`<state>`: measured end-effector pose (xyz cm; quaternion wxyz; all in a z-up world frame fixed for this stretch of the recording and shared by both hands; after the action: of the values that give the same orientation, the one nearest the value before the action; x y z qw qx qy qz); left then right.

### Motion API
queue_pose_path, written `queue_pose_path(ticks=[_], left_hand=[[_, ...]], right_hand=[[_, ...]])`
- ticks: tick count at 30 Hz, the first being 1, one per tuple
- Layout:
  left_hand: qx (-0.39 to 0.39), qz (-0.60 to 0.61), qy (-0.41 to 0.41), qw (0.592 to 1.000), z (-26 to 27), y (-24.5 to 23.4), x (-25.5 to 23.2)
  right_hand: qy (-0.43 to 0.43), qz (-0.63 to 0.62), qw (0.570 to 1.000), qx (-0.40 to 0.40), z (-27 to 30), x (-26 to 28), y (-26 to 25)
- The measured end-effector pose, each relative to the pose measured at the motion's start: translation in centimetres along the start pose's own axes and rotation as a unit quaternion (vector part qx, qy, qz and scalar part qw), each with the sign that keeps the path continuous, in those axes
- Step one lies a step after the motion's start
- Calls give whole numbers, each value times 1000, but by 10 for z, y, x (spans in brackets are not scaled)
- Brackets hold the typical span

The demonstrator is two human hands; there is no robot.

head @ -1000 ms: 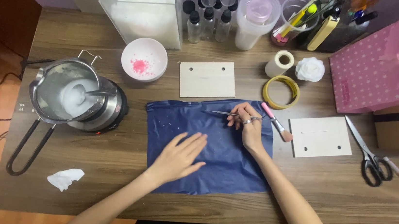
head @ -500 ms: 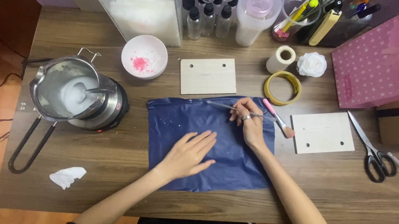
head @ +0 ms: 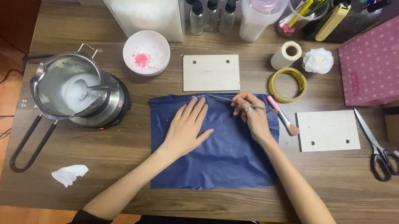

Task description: The person is preparing wax by stirring it in a melting pot and using a stylus and brush to manipulate a blue sheet on the workbench.

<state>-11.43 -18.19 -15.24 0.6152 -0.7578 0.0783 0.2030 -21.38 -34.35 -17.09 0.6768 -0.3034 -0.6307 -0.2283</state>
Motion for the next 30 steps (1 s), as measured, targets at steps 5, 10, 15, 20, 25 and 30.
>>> queue_pose_path(ticks=[5,10,15,20,25,30], left_hand=[[10,29,-18,999,-2,-10,5],[24,28,-24,999,-2,-9,9],[39,47,-20,998,-4,-13,11],[-37,66,21,997,-10,-11,31],[-78,87,35,993,-25,-8,56],[-88,86,19,992,-41,-8,62]], right_hand=[[57,-22,998,29,-3,2,1],[63,-18,998,20,-2,4,2],[56,-4,998,18,-2,8,5],[42,20,999,26,-2,10,6],[33,34,999,20,-3,6,7],[10,44,999,10,-4,-2,7]])
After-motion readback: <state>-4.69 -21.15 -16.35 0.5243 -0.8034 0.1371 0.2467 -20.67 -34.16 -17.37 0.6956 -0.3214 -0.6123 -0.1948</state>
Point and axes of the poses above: each hand's wrist, its own z-axis away from the middle knuckle, its own y-axis out of the palm, x = y × z, the point moved 5 cm from there along -z, towards the middle knuckle, and after that the axes turned 9 degrees about z, right-handed, at the moved point
